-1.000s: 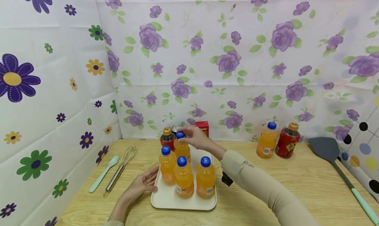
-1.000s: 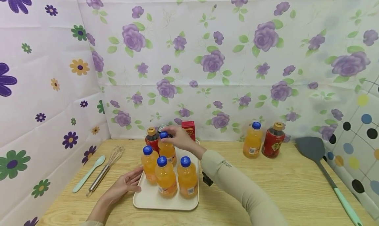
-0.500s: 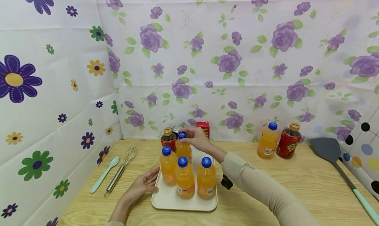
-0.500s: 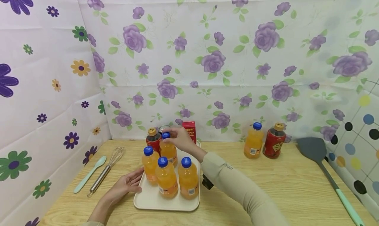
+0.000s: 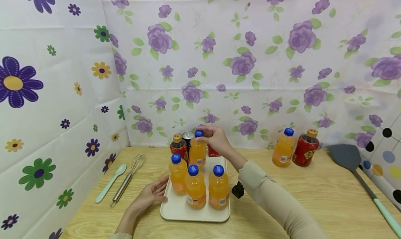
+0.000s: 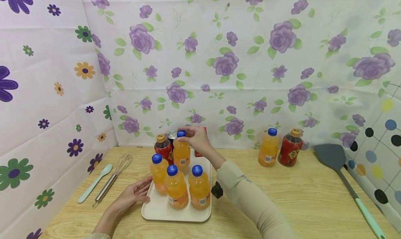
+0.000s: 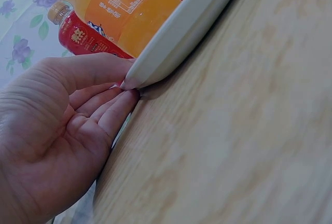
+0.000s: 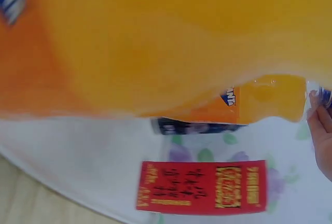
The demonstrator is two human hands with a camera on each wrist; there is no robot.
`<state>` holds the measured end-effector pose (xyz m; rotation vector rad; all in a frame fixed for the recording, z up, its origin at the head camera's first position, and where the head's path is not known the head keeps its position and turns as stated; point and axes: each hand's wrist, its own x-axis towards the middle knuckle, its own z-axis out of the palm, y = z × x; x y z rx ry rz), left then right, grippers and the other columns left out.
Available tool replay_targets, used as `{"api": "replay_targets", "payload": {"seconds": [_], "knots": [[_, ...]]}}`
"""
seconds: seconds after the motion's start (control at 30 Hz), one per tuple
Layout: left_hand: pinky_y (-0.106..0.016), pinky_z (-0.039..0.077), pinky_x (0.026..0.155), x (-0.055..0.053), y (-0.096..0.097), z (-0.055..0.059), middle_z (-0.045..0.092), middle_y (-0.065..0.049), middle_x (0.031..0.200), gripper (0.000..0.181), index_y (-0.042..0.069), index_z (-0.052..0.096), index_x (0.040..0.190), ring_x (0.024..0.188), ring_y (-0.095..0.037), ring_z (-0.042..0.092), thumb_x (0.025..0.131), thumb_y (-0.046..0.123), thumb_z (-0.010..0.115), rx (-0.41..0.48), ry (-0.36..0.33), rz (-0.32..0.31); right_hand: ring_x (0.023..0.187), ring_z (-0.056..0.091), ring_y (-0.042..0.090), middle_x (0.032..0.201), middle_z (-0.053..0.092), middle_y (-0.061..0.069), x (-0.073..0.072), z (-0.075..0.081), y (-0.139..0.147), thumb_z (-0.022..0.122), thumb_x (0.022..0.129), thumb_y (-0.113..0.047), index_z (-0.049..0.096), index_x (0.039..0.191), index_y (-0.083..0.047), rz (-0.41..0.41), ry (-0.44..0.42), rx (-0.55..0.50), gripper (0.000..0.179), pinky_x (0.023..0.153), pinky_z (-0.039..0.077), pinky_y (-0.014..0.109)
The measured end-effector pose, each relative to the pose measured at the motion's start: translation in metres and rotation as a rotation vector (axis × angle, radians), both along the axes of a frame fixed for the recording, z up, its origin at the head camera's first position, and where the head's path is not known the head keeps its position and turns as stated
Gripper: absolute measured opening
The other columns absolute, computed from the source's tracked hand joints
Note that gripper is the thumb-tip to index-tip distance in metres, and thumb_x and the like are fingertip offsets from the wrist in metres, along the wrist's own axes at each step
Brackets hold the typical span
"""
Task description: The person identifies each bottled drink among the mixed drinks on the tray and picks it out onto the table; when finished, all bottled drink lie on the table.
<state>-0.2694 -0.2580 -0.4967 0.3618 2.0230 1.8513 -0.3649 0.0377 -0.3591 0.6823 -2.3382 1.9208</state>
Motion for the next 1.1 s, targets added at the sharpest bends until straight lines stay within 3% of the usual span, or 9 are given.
{"api": "replay_targets", "payload": {"seconds": [0.2,0.33,0.5,0.67,0.83,1.1], "knots": [[-0.015,0.043,0.108,-0.001,-0.002,0.003,0.011,-0.022,0.163,0.092,-0.002,0.016,0.155,0.149,-0.04,0.013,0.081,-0.004,0.07,-0.018,-0.013,0.029,0.112,0.068,0.024,0.125,0.068,0.015,0.006,0.023,0.015,0.072,0.088,-0.013,0.066,0.127,-0.009,-0.056,-0.016,-0.063,0.039,0.093,0.059,0.031],[-0.016,0.042,0.109,-0.001,-0.002,0.006,0.011,-0.023,0.162,0.091,-0.002,0.016,0.155,0.149,-0.041,0.013,0.082,-0.003,0.07,-0.033,0.0,0.018,0.103,0.069,0.012,0.126,0.067,0.016,0.01,0.032,0.031,0.07,0.089,-0.014,0.065,0.128,-0.007,-0.11,-0.018,-0.131,0.04,0.092,0.058,0.025],[-0.015,0.042,0.109,-0.002,-0.001,0.008,0.011,-0.022,0.163,0.091,-0.001,0.015,0.155,0.149,-0.04,0.014,0.082,-0.002,0.07,-0.039,0.006,0.01,0.091,0.068,-0.001,0.123,0.067,0.021,0.011,0.036,0.058,0.07,0.088,-0.012,0.065,0.125,-0.002,-0.184,0.063,-0.19,0.039,0.09,0.058,0.019],[-0.015,0.042,0.109,-0.003,-0.001,0.007,0.01,-0.023,0.162,0.092,-0.002,0.015,0.155,0.149,-0.041,0.013,0.082,-0.004,0.07,-0.029,0.006,0.007,0.096,0.069,0.0,0.126,0.066,0.018,0.011,0.033,0.083,0.072,0.088,-0.014,0.066,0.125,-0.002,-0.256,0.071,-0.172,0.04,0.091,0.056,0.019],[-0.013,0.041,0.108,-0.002,0.0,0.005,0.012,-0.021,0.163,0.092,-0.001,0.016,0.155,0.149,-0.039,0.013,0.082,-0.002,0.071,-0.036,0.002,0.022,0.102,0.068,0.002,0.128,0.066,0.016,0.008,0.024,0.106,0.072,0.087,-0.017,0.066,0.125,-0.003,-0.304,0.069,-0.081,0.041,0.089,0.056,0.017],[-0.017,0.04,0.112,0.001,0.002,0.005,0.009,-0.022,0.162,0.092,-0.001,0.013,0.155,0.149,-0.04,0.012,0.083,-0.002,0.07,-0.021,-0.008,0.005,0.091,0.064,-0.011,0.125,0.066,0.021,0.008,0.005,0.143,0.071,0.088,-0.017,0.066,0.125,-0.002,-0.411,0.092,-0.024,0.04,0.082,0.055,0.009]]}}
